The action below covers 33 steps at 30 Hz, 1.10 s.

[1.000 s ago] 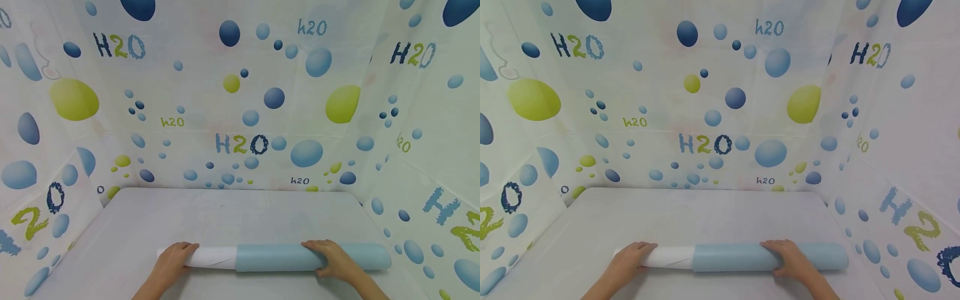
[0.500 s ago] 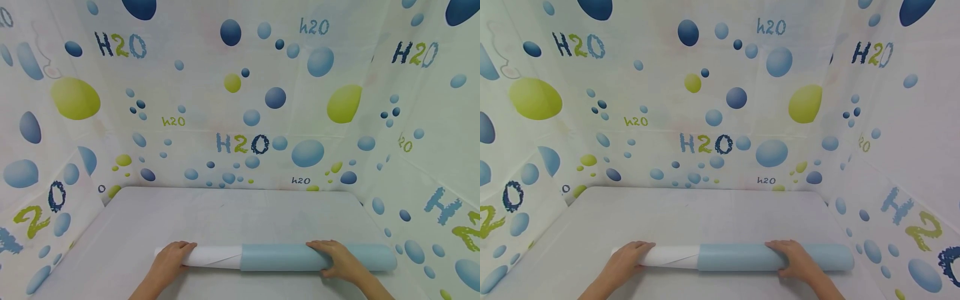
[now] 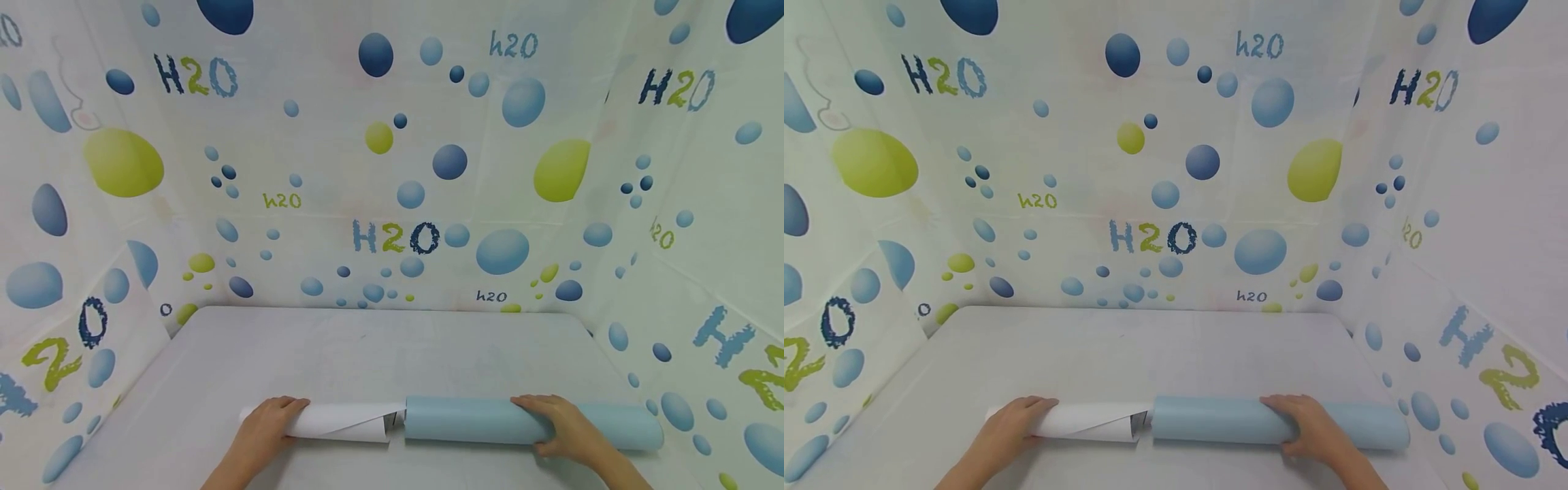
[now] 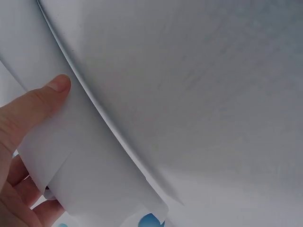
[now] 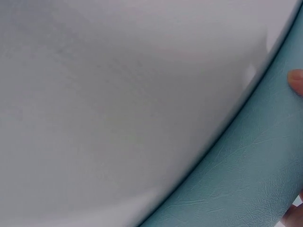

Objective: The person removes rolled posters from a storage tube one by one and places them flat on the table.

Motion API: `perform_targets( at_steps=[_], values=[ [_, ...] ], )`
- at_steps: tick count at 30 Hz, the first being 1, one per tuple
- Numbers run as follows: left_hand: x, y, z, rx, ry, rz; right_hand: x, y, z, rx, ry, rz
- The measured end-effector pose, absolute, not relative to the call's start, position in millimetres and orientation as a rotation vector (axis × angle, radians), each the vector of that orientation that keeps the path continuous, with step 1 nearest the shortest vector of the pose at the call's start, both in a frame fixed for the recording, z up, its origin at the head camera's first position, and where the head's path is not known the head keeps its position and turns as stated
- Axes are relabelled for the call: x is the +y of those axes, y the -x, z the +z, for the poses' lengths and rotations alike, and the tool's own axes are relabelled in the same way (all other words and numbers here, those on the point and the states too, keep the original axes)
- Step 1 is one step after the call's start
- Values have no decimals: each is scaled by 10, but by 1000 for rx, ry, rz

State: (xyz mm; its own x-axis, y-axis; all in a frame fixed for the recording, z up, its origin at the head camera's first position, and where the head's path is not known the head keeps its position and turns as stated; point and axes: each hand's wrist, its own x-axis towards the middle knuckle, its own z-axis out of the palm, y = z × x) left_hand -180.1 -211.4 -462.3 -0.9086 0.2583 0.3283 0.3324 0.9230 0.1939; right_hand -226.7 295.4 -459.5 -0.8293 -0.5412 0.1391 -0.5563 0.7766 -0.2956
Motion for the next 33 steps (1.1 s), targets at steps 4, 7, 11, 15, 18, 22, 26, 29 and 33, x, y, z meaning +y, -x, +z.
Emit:
perform_targets(
  at_steps=[4, 7, 11, 15, 18, 22, 26, 29, 33],
  values=[
    [-2117, 1804, -4629, -2789, 441, -363, 2951, 2274, -4596, -2899, -911, 527],
    [-2117, 1808, -4642, -2802, 439, -368, 2946, 2285, -4597, -2881, -927, 529],
    [-2119, 1813, -4649, -2811, 439, -359, 2940, 2310, -4597, -2873, -935, 535],
    [-2124, 1807, -4634, -2805, 436, -368, 2948, 2336, -4601, -2862, -932, 556],
    [-2125, 1801, -4623, -2805, 434, -375, 2965, 2355, -4615, -2851, -910, 550],
    [-2127, 1799, -4622, -2799, 441, -368, 2979, 2382, -4635, -2860, -871, 546],
    [-2127, 1802, -4623, -2791, 443, -373, 2972, 2417, -4646, -2894, -813, 557],
    [-2125, 1797, -4619, -2801, 439, -383, 2952, 2450, -4645, -2892, -789, 534],
    [-2122, 1790, -4618, -2816, 435, -394, 2918, 2496, -4628, -2867, -757, 510]
  ],
)
